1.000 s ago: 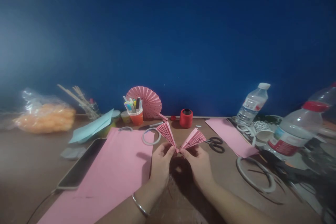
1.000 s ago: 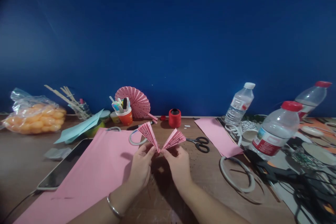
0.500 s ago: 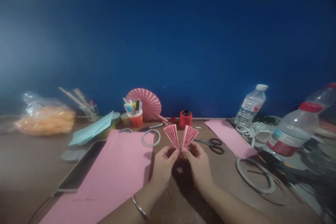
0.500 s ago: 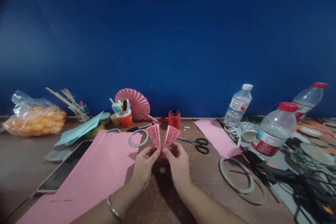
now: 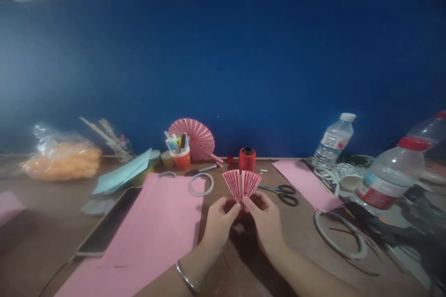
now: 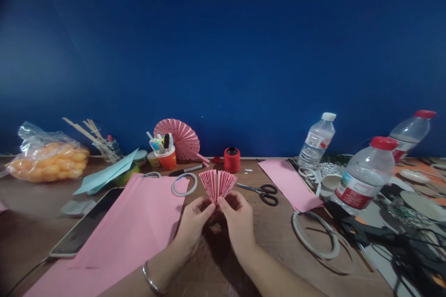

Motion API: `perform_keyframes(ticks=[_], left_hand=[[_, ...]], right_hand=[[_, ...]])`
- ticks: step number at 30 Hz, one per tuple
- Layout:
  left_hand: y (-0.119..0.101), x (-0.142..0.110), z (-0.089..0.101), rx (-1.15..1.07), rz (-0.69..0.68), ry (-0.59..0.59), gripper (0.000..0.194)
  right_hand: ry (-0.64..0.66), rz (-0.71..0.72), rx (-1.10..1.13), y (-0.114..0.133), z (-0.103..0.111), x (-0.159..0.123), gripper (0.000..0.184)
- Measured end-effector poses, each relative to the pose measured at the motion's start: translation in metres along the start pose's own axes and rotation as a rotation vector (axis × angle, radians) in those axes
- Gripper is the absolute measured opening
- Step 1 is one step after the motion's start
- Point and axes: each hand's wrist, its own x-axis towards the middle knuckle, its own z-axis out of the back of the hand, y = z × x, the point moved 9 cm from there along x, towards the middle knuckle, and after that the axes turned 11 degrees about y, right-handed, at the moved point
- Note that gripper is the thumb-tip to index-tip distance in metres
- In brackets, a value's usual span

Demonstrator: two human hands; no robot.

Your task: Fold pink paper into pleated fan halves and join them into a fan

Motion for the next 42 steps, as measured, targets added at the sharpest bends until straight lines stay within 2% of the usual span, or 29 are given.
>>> perform_keyframes(ticks=[7,19,25,30,34,37,42], left_hand=[[0.002,0.001,0.000,-0.019,0.034,-0.004,0.016],[0.001,0.001,0.001,0.073,0.026,0.018,0.019],[0.004,0.001,0.001,-0.029,0.029,-0.002,0.020],[0.003,0.001,-0.002,-0.267,0.059,-0.013,0.021],[0.000,0.002,0.002,-0.332,0.027,-0.056,0.020],[-0.001,0.000,0.011,-0.262,-0.024,-0.108,0.018],[-0.009,-0.004,0.015,0.013,-0.050,-0.123,0.014]], right_hand=[[-0.014,0.012,-0.012,-0.001,0.003,0.000,0.019],[-0.023,0.005,-0.040,0.000,0.004,0.000,0.016],[-0.019,-0.009,0.072,-0.004,0.003,0.001,0.018],[0.073,-0.080,0.128,-0.012,-0.004,0.005,0.029],[0.140,-0.102,0.129,-0.016,-0.008,0.006,0.040],[0.154,-0.082,0.050,-0.012,-0.008,0.006,0.032],[0.096,-0.030,-0.105,-0.003,-0.001,0.006,0.022]])
